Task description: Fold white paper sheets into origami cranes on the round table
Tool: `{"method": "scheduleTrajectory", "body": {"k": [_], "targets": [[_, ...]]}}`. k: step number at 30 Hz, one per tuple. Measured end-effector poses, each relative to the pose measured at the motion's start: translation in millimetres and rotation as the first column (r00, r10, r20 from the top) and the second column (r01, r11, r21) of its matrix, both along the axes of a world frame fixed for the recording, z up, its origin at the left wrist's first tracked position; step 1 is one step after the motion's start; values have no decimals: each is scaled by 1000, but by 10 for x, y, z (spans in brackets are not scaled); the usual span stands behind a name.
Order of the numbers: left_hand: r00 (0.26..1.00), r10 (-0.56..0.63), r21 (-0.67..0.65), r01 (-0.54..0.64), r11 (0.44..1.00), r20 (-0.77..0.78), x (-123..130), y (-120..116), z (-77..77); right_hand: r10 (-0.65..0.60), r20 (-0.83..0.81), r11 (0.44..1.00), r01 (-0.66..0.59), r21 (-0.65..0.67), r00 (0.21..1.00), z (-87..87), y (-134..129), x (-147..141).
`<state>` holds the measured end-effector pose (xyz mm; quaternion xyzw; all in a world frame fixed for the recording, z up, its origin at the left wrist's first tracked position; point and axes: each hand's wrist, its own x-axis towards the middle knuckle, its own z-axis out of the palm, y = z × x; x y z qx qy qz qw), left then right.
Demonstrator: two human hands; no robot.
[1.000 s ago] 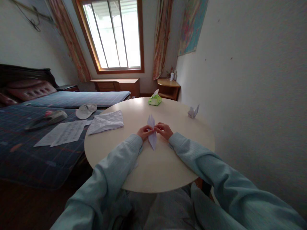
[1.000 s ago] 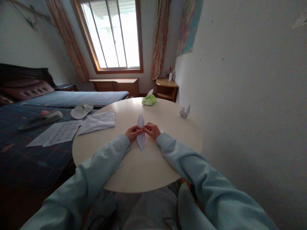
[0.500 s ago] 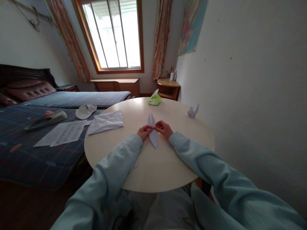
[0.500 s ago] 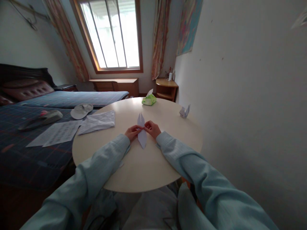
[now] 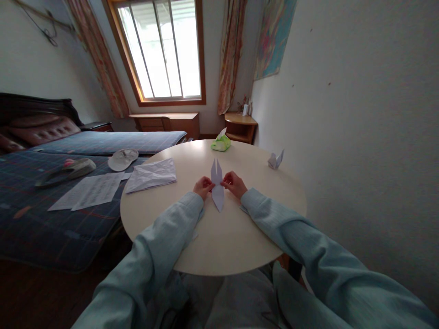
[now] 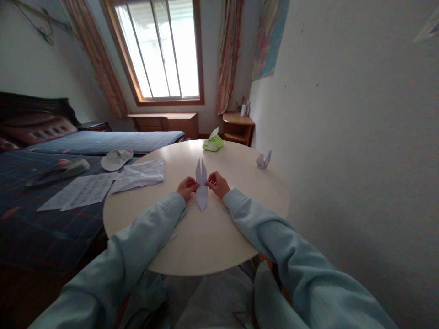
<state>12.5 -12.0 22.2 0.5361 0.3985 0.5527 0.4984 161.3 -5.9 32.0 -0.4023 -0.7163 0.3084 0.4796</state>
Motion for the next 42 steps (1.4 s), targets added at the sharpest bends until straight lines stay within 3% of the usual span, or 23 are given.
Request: {"method": "scheduleTrajectory", "body": {"k": [14, 32, 37, 42], "targets": [[998, -7, -57, 11, 998, 67, -33, 2, 56, 12, -5, 1000, -12, -25, 1000, -1, -8, 2], [984, -169, -105, 174, 979, 47, -56, -90, 140, -14, -3, 999, 14, 34, 1000, 8, -14, 10], [991, -130, -87, 132, 987, 25, -44, -77, 99, 4, -8, 1000, -4, 7, 1000, 21, -29, 12], [1000, -3, -80, 3, 997, 5, -45, -29, 56, 43, 10, 999, -43, 6, 999, 34, -55, 12]]}}
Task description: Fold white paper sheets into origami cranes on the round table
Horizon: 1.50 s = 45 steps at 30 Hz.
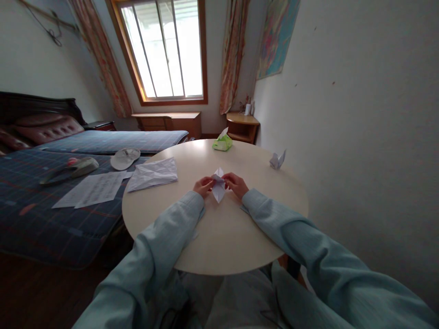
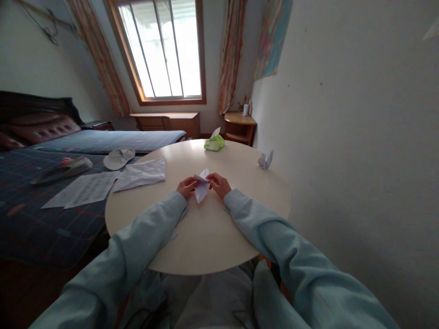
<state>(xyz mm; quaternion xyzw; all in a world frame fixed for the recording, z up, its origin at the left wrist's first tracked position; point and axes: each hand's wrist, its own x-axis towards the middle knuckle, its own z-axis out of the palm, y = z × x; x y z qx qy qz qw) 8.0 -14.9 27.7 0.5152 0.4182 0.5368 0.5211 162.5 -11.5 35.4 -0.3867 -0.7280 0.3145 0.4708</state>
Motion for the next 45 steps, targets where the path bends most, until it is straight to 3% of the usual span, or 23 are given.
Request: {"method": "scheduleTrajectory", "body": {"k": [7, 20, 30, 45], "targets": [[996, 80, 18, -79, 997, -48, -20, 9, 18, 49, 41, 999, -49, 6, 998, 26, -39, -12], [999, -14, 113, 18, 993, -39, -9, 18, -26, -7, 12, 1000, 7, 11, 1000, -33, 14, -21], [1000, -21, 158, 20, 987, 7, 17, 15, -46, -53, 46, 998, 51, 38, 998, -4, 12, -8], [947, 186, 277, -111, 954, -262, -28, 22, -21, -41, 140, 991, 23, 130, 989, -14, 15, 13]]}}
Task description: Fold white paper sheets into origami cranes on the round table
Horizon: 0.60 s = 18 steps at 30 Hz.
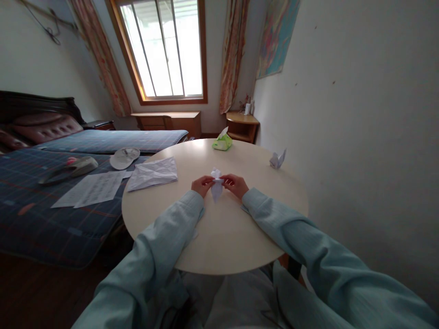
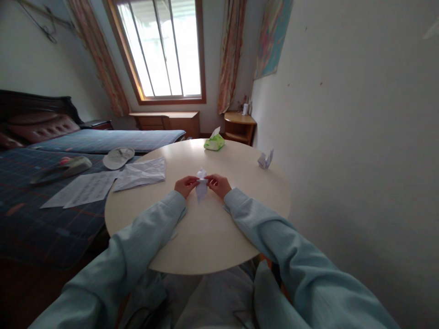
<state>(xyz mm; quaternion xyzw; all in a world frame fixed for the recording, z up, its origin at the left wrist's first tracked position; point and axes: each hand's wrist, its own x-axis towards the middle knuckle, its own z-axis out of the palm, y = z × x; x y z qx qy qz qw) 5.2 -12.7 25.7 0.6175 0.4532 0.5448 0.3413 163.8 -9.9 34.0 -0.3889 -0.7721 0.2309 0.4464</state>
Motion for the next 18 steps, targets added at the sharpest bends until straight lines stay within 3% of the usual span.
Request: {"method": "scheduleTrajectory", "body": {"k": [6, 11, 18], "targets": [[956, 154, 195, -106, 975, -249, -24, -44, 35, -22, 13, 997, 21, 68, 1000, 41, -21, 6], [933, 250, 390, -136, 911, -258, -30, -38, 38, -38, -15, 994, 40, 100, 999, 70, -42, 3], [975, 139, 332, -75, 940, -174, 1, -58, 30, -38, -28, 992, 42, 119, 999, 40, -19, 16]]}}
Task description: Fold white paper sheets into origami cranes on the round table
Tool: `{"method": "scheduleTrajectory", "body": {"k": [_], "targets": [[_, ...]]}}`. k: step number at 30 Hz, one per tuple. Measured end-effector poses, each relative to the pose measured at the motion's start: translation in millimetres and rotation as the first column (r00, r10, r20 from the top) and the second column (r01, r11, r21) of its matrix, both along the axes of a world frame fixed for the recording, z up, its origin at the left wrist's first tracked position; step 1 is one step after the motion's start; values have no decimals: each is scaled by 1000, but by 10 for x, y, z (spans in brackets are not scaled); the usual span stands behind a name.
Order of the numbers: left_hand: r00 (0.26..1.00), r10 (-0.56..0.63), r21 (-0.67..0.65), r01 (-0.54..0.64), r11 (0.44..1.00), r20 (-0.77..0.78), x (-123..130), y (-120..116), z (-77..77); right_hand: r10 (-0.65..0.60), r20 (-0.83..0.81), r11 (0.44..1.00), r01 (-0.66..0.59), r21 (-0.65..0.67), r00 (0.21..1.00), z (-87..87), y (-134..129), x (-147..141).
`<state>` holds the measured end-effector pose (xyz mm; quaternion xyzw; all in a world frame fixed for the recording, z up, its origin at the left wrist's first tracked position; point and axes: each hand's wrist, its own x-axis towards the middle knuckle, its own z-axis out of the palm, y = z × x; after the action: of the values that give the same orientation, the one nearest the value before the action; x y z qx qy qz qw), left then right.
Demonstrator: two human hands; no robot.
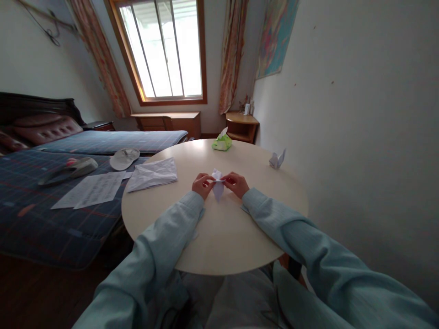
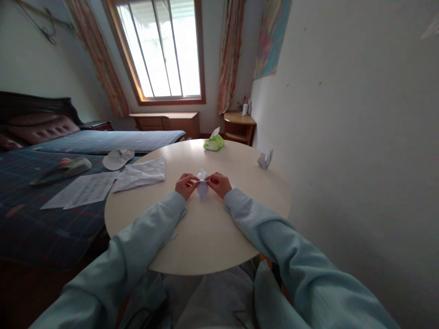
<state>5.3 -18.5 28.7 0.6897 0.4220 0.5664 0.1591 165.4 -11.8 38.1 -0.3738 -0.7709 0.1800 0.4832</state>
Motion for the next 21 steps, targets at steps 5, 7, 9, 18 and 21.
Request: {"method": "scheduleTrajectory", "body": {"k": [5, 7, 9, 18, 21], "targets": [[981, -153, -30, 157, 987, 119, 21, -4, -14, 45, -34, 995, -48, -85, 998, 2, -15, -9], [974, -168, -24, 173, 985, 151, 24, 8, -22, 65, -67, 989, -73, -130, 996, 11, -30, -21], [973, -165, -10, 168, 986, 164, 21, 23, -30, 81, -85, 983, -94, -160, 993, 18, -42, -31], [985, -115, 17, 114, 993, 128, 4, 44, -45, 73, -129, 966, -102, -237, 989, 33, -50, -42], [988, -114, 27, 112, 993, 109, 2, 41, -43, 57, -116, 967, -83, -240, 992, 29, -43, -42]]}}
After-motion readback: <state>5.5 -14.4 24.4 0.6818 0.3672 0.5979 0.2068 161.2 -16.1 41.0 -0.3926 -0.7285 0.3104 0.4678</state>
